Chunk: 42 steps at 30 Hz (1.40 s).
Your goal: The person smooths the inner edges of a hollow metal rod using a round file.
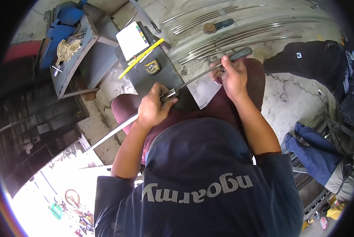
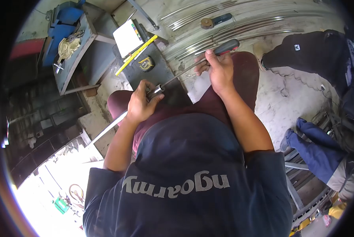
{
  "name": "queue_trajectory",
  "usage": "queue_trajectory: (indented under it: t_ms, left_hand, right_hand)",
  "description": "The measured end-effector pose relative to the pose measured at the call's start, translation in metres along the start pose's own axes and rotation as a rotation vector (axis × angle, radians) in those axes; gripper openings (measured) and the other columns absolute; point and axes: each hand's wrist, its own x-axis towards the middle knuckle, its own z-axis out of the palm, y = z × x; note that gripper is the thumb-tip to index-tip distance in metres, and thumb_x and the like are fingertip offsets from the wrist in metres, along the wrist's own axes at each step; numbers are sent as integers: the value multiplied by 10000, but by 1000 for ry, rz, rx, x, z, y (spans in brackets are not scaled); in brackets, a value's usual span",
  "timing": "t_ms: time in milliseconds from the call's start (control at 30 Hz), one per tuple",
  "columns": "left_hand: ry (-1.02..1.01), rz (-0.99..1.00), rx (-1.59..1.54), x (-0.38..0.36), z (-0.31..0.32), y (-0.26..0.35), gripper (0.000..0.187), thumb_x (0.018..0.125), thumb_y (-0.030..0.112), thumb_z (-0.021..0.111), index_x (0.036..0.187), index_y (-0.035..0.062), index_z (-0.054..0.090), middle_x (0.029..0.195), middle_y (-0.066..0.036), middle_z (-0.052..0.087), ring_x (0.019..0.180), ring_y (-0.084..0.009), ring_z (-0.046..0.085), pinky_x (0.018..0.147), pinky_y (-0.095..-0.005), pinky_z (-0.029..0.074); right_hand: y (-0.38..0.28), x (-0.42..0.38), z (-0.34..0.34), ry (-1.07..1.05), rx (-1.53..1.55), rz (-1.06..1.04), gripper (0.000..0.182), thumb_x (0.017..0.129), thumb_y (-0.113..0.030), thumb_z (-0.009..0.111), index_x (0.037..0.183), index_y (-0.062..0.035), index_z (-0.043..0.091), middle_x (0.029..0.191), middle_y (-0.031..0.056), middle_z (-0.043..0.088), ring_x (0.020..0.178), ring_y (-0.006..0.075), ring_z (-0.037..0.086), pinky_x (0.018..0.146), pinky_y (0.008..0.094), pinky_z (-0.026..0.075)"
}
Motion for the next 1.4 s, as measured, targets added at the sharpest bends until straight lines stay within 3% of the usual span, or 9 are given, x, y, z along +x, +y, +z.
queue_trajectory:
  t_ms: [167, 267, 433, 500, 633, 800, 1133, 1233, 1400]
  left_hand:
    - [59, 129, 6, -3, 6, -6, 385, 920, 258, 850, 1098, 48, 581, 956, -174, 728, 829, -391, 727, 712, -466, 563]
    - [88, 96, 10, -5, 6, -5, 359, 905, 224, 867, 1057, 31, 606, 878, -166, 698, 730, -336, 689, 669, -425, 539]
    - [117, 180, 21, -3, 9, -12, 329, 913, 202, 858, 1042, 17, 619, 835, -166, 680, 693, -307, 673, 643, -405, 520]
    - [117, 150, 43, -2, 5, -5, 313, 919, 195, 850, 1042, 13, 627, 826, -165, 679, 696, -302, 678, 644, -397, 522]
    - [67, 133, -24, -1, 6, -8, 291, 923, 195, 842, 1046, 2, 661, 802, -175, 688, 687, -332, 672, 652, -403, 526]
    - [116, 147, 83, -3, 3, -10, 230, 951, 197, 798, 1056, 25, 688, 797, -169, 701, 690, -316, 698, 664, -407, 538]
    - [72, 177, 67, -1, 5, -11, 206, 1001, 207, 733, 1064, 18, 680, 851, -220, 688, 765, -428, 691, 693, -458, 535]
    - [52, 167, 53, -5, 2, -9, 229, 1024, 235, 705, 1059, 12, 670, 861, -243, 673, 796, -463, 665, 709, -488, 521]
    - [-30, 172, 18, 10, -3, -10, 297, 1068, 288, 656, 1010, -2, 630, 825, -260, 635, 787, -484, 627, 716, -505, 497]
  right_hand:
    - [25, -32, 40, -165, 63, 64, 183, 1107, -193, 623, 1127, -44, 519, 938, 220, 726, 696, 262, 737, 606, 378, 605]
    - [11, -3, 9, 14, 33, -31, 244, 1110, -226, 623, 1089, 17, 608, 939, 213, 734, 674, 238, 733, 600, 372, 601]
    - [23, -20, 26, -101, 37, 88, 226, 1107, -238, 615, 1091, -21, 553, 959, 229, 745, 680, 236, 749, 586, 349, 615]
    - [9, 3, 5, -37, 23, -84, 266, 1115, -262, 603, 1081, -3, 552, 966, 229, 747, 669, 236, 747, 588, 351, 617]
    - [37, -39, 48, -197, 28, 46, 246, 1118, -261, 597, 1068, -26, 544, 978, 239, 746, 701, 245, 751, 586, 353, 613]
    - [20, -8, 15, -64, -58, 22, 247, 1132, -256, 574, 1060, -20, 573, 995, 227, 749, 689, 240, 736, 595, 359, 590]
    - [46, -38, 46, -207, 23, 28, 246, 1137, -274, 575, 1129, -30, 543, 982, 204, 737, 689, 230, 722, 606, 332, 583]
    - [23, 5, 10, -123, -55, 20, 219, 1140, -231, 560, 1228, -57, 460, 1010, 223, 735, 707, 233, 725, 606, 338, 583]
    - [45, -36, 49, -237, 58, 44, 204, 1134, -233, 564, 1084, -39, 524, 1013, 207, 750, 699, 231, 728, 614, 332, 580]
